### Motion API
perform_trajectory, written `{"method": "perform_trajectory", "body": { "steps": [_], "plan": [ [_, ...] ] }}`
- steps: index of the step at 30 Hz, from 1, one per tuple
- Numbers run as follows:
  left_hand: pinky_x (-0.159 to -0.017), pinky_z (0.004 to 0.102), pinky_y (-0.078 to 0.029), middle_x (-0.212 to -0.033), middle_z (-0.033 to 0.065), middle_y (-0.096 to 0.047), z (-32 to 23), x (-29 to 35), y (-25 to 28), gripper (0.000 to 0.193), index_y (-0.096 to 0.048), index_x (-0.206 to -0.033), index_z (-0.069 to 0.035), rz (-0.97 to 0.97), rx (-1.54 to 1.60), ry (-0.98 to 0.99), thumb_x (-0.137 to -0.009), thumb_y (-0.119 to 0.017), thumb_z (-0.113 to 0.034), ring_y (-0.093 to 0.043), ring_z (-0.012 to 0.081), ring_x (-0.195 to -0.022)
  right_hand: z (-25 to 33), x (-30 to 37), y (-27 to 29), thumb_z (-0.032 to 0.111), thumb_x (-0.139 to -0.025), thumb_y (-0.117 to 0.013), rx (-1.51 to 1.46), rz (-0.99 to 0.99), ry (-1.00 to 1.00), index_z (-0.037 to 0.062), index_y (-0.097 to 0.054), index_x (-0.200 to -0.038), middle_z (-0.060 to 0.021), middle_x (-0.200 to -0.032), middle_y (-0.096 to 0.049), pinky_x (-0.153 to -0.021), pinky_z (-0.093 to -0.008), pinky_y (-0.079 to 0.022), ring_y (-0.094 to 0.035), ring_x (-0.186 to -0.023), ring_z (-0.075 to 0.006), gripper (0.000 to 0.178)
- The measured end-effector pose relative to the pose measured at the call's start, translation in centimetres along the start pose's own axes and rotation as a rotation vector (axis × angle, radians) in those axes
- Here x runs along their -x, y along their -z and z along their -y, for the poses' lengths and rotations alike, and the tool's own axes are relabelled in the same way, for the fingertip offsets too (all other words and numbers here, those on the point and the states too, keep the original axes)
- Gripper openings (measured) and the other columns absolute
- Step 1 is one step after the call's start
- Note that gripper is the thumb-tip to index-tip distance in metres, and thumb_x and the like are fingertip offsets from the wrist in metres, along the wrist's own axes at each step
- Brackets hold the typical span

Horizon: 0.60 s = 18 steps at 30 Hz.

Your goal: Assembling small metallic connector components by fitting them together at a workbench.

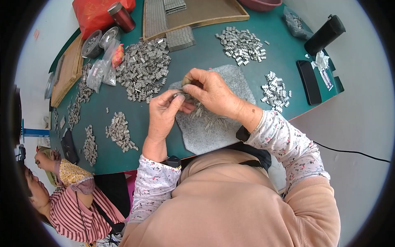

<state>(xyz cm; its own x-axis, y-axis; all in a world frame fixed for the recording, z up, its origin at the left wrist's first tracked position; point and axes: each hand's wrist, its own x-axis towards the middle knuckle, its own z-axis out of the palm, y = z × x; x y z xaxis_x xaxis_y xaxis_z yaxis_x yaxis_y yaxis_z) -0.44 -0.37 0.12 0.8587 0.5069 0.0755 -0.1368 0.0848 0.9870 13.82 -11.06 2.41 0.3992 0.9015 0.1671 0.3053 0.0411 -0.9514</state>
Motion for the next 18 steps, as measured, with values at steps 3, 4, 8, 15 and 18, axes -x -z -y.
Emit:
{"method": "perform_trajectory", "body": {
  "steps": [3, 4, 8, 15, 18],
  "plan": [
    [-0.063, 0.0277, -0.057, -0.082, 0.0119, -0.068, -0.1, -0.09, 0.06, 0.017, -0.064, -0.099, 0.006, 0.001, -0.021, -0.004, -0.095, -0.055, -0.007, -0.07, 0.0195, -0.072, 0.43, -0.04, -0.2, 0.006, -0.09, -0.061, -0.019, -0.024, -0.003, -0.0028, -0.059, -0.094, -0.003, -0.078, -0.061, -0.064, -0.0256, -0.049, -0.054, -0.072, -0.0067, 0.01],
    [-0.063, 0.0277, -0.057, -0.082, 0.0118, -0.068, -0.12, -0.21, 0.12, 0.017, -0.064, -0.099, 0.006, 0.008, -0.02, -0.013, -0.095, -0.055, -0.008, -0.07, 0.0197, -0.072, 0.38, -0.16, -0.23, 0.006, -0.09, -0.061, -0.009, -0.024, 0.003, -0.0028, -0.059, -0.094, -0.0031, -0.078, -0.061, -0.064, -0.0253, -0.049, -0.054, -0.072, -0.0065, 0.01],
    [-0.063, 0.0256, -0.055, -0.081, 0.01, -0.068, -0.03, -0.31, 0.16, 0.018, -0.064, -0.1, 0.006, 0.008, 0.013, 0.005, -0.095, -0.057, -0.01, -0.069, 0.0167, -0.071, 0.47, -0.26, -0.31, 0.005, -0.09, -0.061, -0.007, -0.018, 0.007, -0.0027, -0.059, -0.095, -0.003, -0.079, -0.061, -0.065, -0.0249, -0.05, -0.055, -0.073, -0.0062, 0.009],
    [-0.062, 0.0252, -0.055, -0.081, 0.0095, -0.068, 0.13, -0.49, 0.2, 0.018, -0.064, -0.099, 0.005, 0.023, 0.018, -0.005, -0.095, -0.057, -0.011, -0.069, 0.0166, -0.071, 0.7, -0.24, -0.3, 0.004, -0.09, -0.061, 0.006, -0.016, 0.023, -0.0025, -0.06, -0.091, -0.003, -0.08, -0.061, -0.066, -0.0248, -0.05, -0.056, -0.076, -0.0068, 0.007],
    [-0.062, 0.0251, -0.054, -0.08, 0.0094, -0.068, 0.21, -0.5, 0.23, 0.018, -0.064, -0.098, 0.005, 0.015, 0.027, -0.003, -0.095, -0.058, -0.011, -0.068, 0.0163, -0.07, 0.47, -0.33, -0.44, 0.004, -0.085, -0.063, 0.111, -0.07, 0.135, -0.0014, -0.061, -0.09, -0.0067, -0.08, -0.06, -0.065, -0.0295, -0.051, -0.061, -0.073, -0.0151, 0.007]
  ]
}}
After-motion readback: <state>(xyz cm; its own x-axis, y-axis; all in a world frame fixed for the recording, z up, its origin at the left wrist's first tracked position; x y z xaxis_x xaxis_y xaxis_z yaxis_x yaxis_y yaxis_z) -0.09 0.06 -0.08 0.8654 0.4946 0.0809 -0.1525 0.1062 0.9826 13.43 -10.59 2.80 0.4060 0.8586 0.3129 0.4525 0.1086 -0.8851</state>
